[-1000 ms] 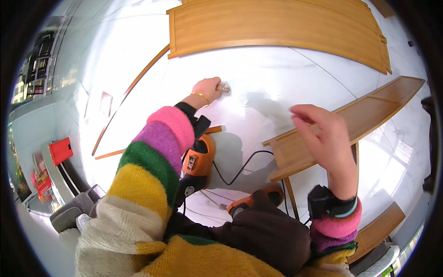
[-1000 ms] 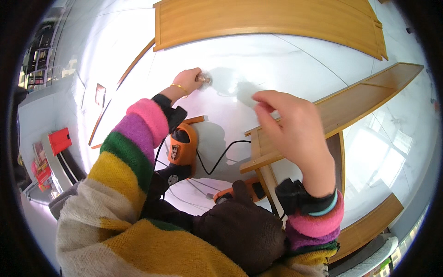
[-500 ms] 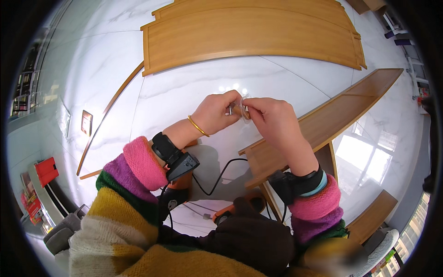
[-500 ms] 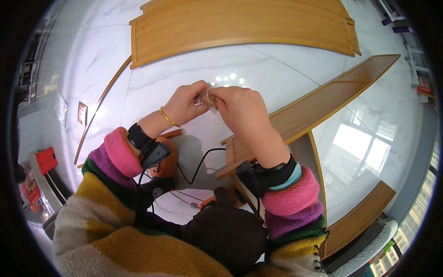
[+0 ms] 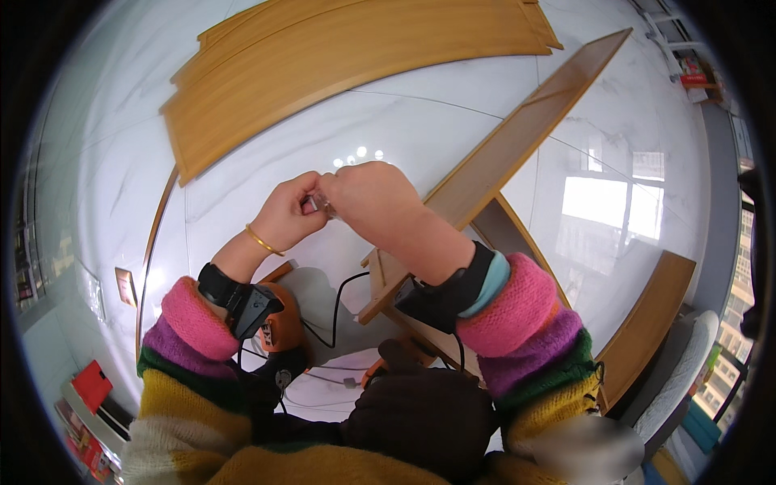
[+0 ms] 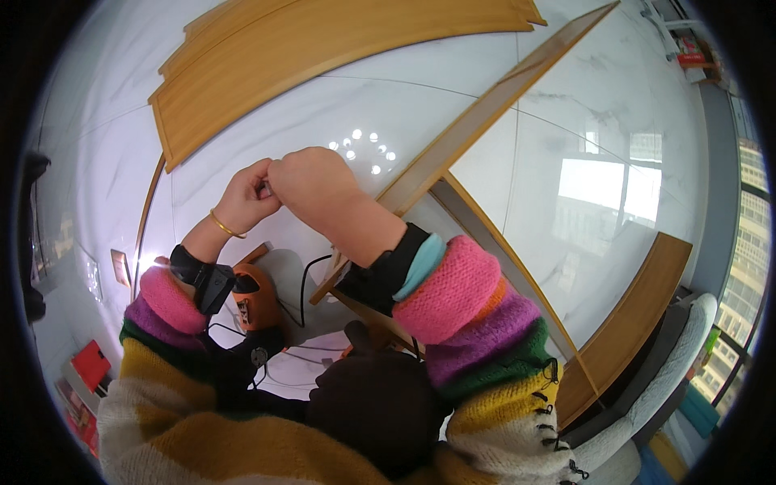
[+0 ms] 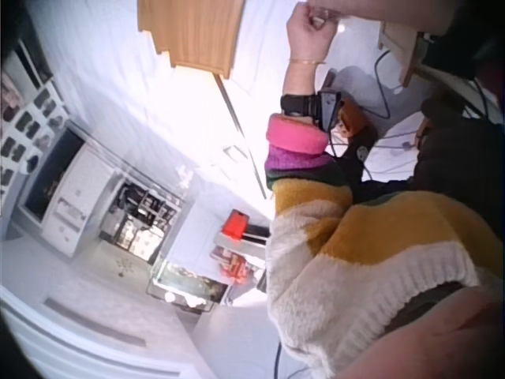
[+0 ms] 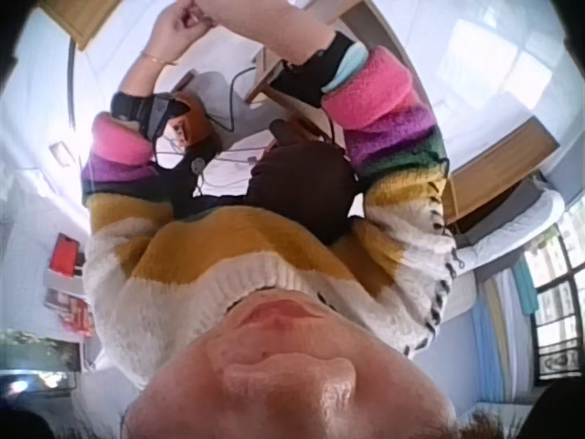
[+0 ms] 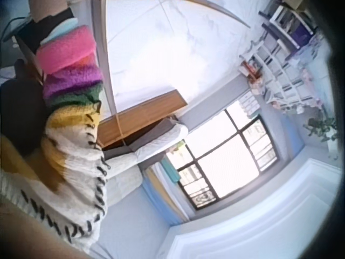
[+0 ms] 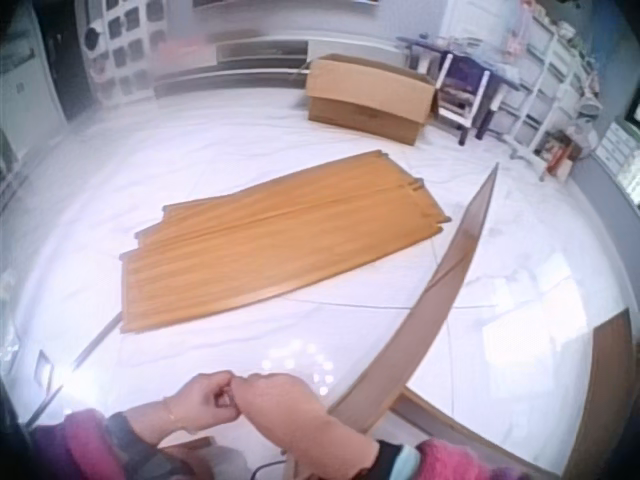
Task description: The person assembles a wooden shelf unit on the floor. They insert dowels into pre-drilled holes, align panels, and secure joints with screws using a screwdriver. The person works on multiple sections of the shelf frame.
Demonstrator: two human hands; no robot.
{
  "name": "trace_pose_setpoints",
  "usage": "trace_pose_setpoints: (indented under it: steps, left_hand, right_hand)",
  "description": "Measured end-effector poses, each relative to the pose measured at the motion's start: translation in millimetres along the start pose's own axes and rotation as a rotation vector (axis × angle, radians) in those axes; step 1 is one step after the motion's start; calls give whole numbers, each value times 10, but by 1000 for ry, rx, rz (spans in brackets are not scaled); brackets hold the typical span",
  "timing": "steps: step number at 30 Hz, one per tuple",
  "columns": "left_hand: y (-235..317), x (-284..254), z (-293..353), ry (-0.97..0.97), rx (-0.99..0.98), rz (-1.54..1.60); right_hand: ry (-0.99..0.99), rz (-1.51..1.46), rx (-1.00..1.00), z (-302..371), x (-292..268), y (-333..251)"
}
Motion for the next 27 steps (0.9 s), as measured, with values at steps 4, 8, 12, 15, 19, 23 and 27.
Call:
trace_pose_setpoints:
  steps: [4, 8, 12, 15, 19, 23, 27]
  left_hand:
    - [-51, 86, 9, -110, -42, 451]
    - [-79, 208, 62, -265, -140, 671]
    - [-97, 292, 103, -319, -167, 567]
    - [-140, 304, 99, -292, -192, 535]
    - [-203, 256, 78, -339, -185, 447]
    - [-288, 182, 87, -436, -301, 393]
    - [-280, 106, 85, -491, -341, 523]
  right_hand:
    - [3, -62, 11, 74, -32, 15]
    - [-86, -26, -36, 157, 18, 12]
    - [-93, -49, -84, 228, 103, -17]
    - [-84, -116, -5, 254, 168, -33]
    - [-71, -220, 26, 238, 198, -66]
    - [-190, -194, -78, 216, 194, -79]
    - [-111, -162, -143, 189, 63, -106]
Point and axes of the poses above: each hand's wrist, its own z-axis away from the middle knuckle, its own x-axis out of the palm, y = z × x, the point moved 4 cm from there along -z, towards the middle knuckle, and after that the axes turned 6 degrees about z, right-handed, at the moved point
